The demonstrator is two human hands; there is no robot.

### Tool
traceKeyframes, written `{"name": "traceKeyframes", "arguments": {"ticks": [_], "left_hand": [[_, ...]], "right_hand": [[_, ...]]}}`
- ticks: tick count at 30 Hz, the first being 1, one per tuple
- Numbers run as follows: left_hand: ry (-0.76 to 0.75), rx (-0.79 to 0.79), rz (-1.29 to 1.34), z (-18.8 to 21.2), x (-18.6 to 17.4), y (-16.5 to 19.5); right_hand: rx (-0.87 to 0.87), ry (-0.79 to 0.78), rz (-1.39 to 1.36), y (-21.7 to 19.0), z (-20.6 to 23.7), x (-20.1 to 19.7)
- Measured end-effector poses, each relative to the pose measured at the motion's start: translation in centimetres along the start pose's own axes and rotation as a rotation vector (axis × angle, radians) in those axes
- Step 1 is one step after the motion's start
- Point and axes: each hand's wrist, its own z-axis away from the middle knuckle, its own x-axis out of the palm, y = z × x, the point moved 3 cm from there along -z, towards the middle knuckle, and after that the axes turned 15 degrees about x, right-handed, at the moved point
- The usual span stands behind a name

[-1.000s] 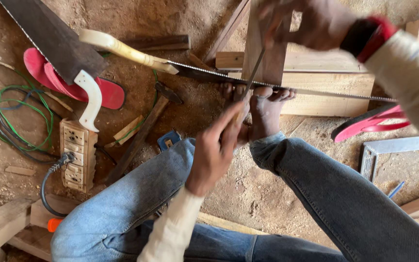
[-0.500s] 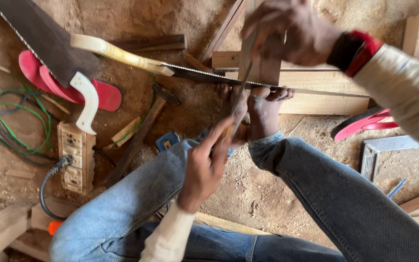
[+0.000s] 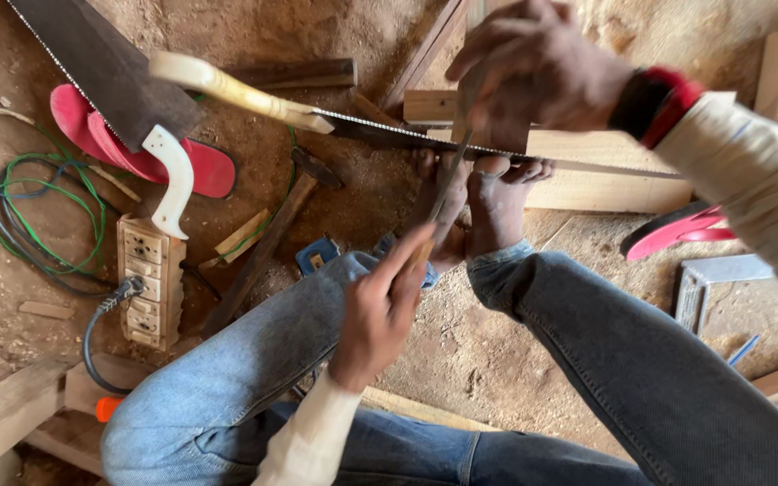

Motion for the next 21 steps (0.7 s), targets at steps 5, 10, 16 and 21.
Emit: {"name": "traceKeyframes", "arguments": {"ticks": [5, 10, 16, 21], "left_hand": [[0.084, 0.209, 0.079, -4.5, 2.0, -1.5], [0.084, 0.129, 0.065, -0.7, -0.3, 0.2], [0.047, 0.054, 0.014, 0.9, 0.0, -0.5], [0.125, 0.302, 0.110, -5.7, 1.7, -1.6]], "right_hand": [[0.423, -0.068, -0.011, 3.3, -0.2, -2.5], [0.148, 0.024, -0.039, 2.4, 0.5, -1.4], [-0.003, -0.035, -0.133, -3.9, -1.0, -1.1], [0.607, 0.653, 0.282, -7.6, 4.8, 9.1]]}}
